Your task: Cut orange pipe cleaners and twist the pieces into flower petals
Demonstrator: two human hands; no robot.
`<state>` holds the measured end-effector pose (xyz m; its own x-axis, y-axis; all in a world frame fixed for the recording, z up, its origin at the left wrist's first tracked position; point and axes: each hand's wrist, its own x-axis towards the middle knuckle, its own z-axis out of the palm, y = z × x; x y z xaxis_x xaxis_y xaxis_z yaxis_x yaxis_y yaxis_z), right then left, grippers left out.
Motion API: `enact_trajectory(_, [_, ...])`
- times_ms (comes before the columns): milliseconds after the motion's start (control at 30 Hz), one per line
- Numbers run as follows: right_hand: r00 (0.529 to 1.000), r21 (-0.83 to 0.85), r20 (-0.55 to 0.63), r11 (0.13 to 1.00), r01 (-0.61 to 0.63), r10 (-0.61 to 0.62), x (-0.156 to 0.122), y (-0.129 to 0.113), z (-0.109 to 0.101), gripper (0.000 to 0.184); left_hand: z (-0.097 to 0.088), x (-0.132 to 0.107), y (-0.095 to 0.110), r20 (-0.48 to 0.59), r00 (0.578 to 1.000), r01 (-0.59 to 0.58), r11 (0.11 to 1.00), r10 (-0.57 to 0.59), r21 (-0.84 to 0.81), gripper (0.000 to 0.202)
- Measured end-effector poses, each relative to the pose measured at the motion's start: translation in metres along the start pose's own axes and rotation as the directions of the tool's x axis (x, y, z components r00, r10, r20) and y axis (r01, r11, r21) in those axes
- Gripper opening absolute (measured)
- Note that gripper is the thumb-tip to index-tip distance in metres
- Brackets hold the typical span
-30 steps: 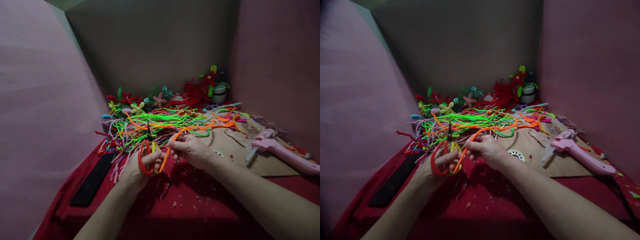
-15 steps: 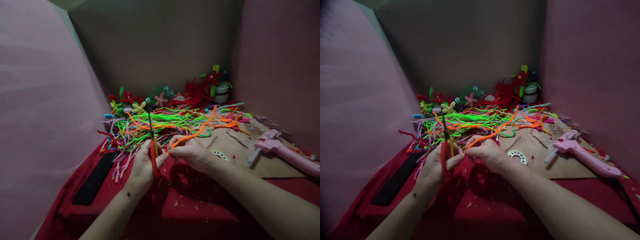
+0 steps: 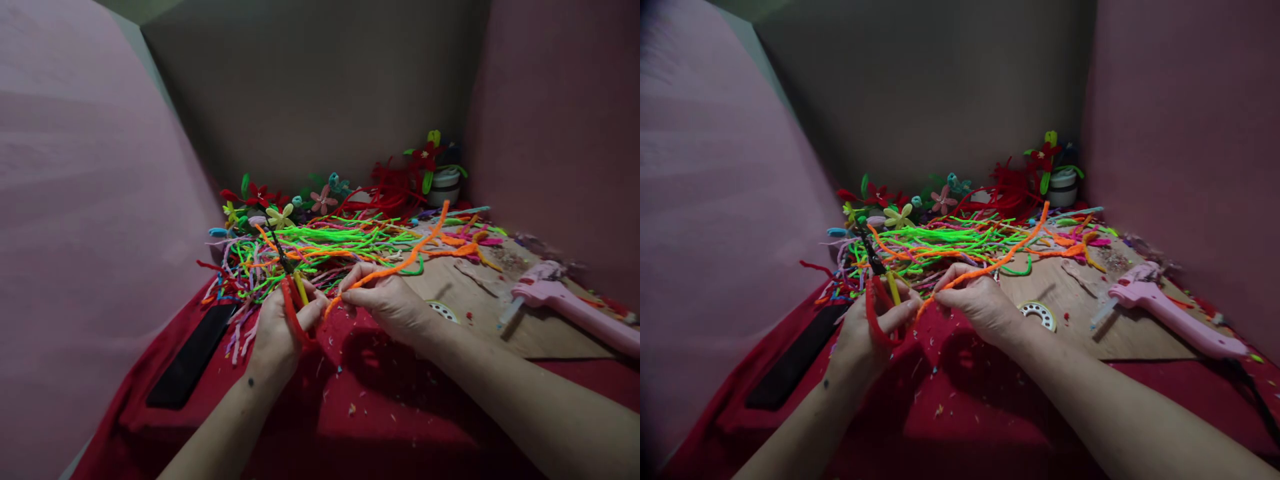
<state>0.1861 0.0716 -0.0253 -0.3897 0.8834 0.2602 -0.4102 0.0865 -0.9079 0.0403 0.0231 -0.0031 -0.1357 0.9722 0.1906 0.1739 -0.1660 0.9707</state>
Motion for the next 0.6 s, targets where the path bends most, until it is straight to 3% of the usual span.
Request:
enact_trajectory(133, [0.999, -0.022, 0.028, 0.999, 0.022, -0.022, 0.0, -0.001, -0.001, 0.008, -0.006, 0.001, 0.005, 0.082, 0.997, 0.002, 0.992, -0.013, 0.127, 0.019])
enact_trajectory(267, [0.998, -0.054, 0.035, 0.997, 0.053, -0.051, -0.001, -0.003, -0.001, 0.007, -0.022, -0.003, 0.011, 0.165, 0.986, -0.033, 0.923, -0.033, 0.384, 0.019])
enact_trajectory(433, [0.999, -0.08, 0.031, 0.996, 0.037, -0.035, -0.001, -0.007, 0.0, 0.007, -0.049, -0.016, 0.006, 0.378, 0.919, -0.232, 0.623, -0.111, 0.747, 0.009])
enact_trajectory(500, [0.998, -0.073, 0.05, 0.997, 0.036, -0.033, -0.001, -0.006, -0.001, 0.007, -0.057, -0.021, 0.002, 0.41, 0.902, -0.296, 0.503, -0.131, 0.812, 0.006])
enact_trajectory(600, [0.996, -0.033, 0.081, 0.999, 0.04, -0.037, -0.001, -0.003, -0.002, 0.006, -0.064, -0.026, -0.003, 0.446, 0.881, -0.359, 0.391, -0.157, 0.847, 0.007])
